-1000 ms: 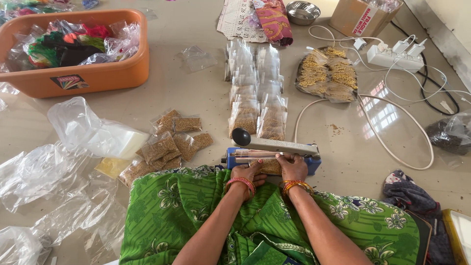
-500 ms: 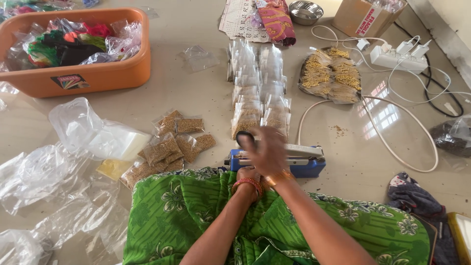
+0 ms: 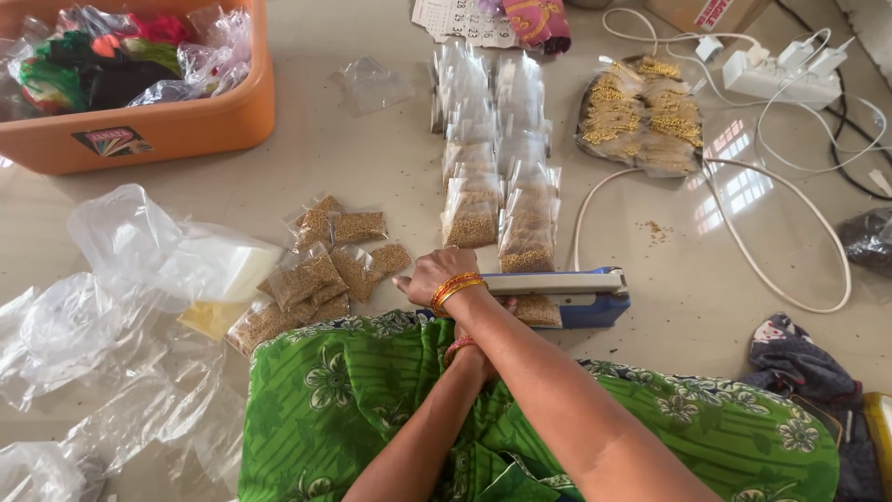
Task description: The person seals plastic bags filled with small seeds using a manual heat sealer while sitting on the floor.
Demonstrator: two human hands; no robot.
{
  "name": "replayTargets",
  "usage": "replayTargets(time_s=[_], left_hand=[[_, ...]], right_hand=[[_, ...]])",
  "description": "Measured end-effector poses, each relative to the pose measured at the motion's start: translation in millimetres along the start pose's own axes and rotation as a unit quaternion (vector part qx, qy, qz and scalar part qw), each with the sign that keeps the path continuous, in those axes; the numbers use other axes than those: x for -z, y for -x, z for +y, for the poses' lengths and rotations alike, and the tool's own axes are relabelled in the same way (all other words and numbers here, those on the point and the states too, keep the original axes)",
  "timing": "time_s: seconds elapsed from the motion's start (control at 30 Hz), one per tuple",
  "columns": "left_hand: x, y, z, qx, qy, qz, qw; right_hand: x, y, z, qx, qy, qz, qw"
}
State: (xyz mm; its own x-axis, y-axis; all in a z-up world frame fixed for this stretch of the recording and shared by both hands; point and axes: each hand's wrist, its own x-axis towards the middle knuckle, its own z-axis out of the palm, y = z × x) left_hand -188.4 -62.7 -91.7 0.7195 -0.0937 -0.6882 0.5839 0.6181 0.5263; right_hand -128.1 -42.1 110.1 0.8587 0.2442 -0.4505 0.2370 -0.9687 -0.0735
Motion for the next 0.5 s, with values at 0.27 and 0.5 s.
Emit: replayTargets(time_s=[0.27,0.5], left_hand=[[1,10,5,0.024,0.033,-0.011,0.999],[-3,-3,-4,0.015,0.064,-0.038,0.997]], right_hand=[[-7,-1,4,0.012,-0.006,0.056,0.998],[-15,-5,7,0.017,-0.048,0.106,0.993]])
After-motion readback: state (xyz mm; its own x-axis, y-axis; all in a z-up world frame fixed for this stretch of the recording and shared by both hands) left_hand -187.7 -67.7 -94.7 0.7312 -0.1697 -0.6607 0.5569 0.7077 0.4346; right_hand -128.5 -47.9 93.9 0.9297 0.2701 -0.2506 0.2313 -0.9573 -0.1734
